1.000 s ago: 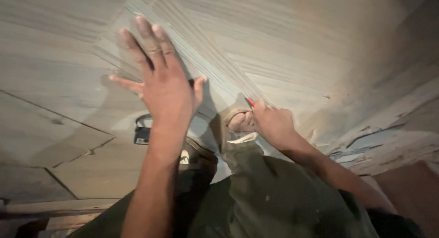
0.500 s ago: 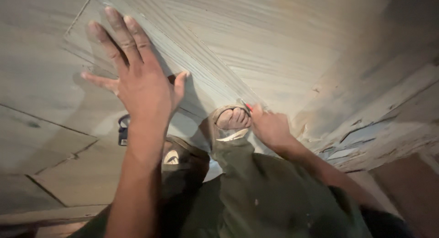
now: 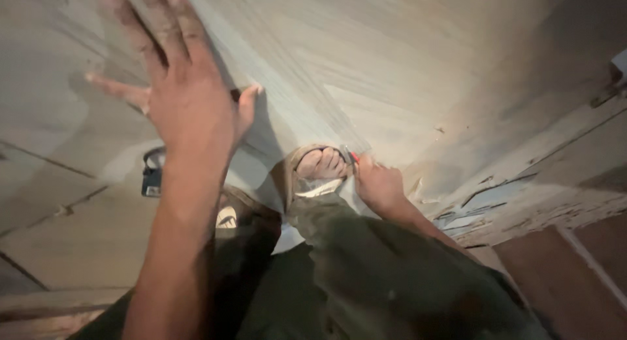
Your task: The person measures wood panels on the floor using a tape measure and marks them with a pencil. They use a utility knife to cut the wood panels and fit them together in a pattern.
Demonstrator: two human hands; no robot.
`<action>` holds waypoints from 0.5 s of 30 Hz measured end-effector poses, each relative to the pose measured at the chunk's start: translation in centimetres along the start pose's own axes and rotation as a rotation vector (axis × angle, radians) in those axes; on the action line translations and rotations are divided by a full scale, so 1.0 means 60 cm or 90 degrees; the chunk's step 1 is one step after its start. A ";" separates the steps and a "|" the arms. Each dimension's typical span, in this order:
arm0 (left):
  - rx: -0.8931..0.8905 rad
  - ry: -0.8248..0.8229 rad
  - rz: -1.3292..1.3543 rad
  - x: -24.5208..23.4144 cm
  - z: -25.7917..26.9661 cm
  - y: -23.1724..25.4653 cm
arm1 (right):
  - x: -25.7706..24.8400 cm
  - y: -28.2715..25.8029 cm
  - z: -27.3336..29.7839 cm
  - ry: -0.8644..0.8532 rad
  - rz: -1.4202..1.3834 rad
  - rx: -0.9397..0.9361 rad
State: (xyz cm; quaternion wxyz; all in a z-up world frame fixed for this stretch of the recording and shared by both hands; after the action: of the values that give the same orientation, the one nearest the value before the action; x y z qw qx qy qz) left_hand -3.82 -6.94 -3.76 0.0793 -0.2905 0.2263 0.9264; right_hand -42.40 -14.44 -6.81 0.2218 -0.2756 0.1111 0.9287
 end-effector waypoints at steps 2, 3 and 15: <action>-0.003 -0.004 -0.010 0.004 -0.005 -0.003 | 0.000 0.002 -0.003 0.038 -0.005 -0.005; -0.004 -0.005 -0.001 0.004 -0.005 -0.003 | 0.002 0.002 -0.002 0.043 -0.018 -0.006; 0.112 0.134 0.047 0.014 -0.002 -0.007 | -0.043 0.020 0.019 0.235 -0.114 -0.094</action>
State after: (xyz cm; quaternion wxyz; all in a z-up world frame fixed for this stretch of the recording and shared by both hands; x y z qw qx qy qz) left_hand -4.34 -6.59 -4.49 0.0460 -0.3694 0.3244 0.8696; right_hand -41.56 -16.01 -4.33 0.2586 -0.4652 0.0562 0.8447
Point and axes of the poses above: each hand's wrist, its own z-axis away from the middle knuckle, its own x-axis out of the palm, y = z × x, the point moved 8 cm from there along -z, towards the middle knuckle, and after that the axes turned 15 degrees about z, right-handed, at the moved point
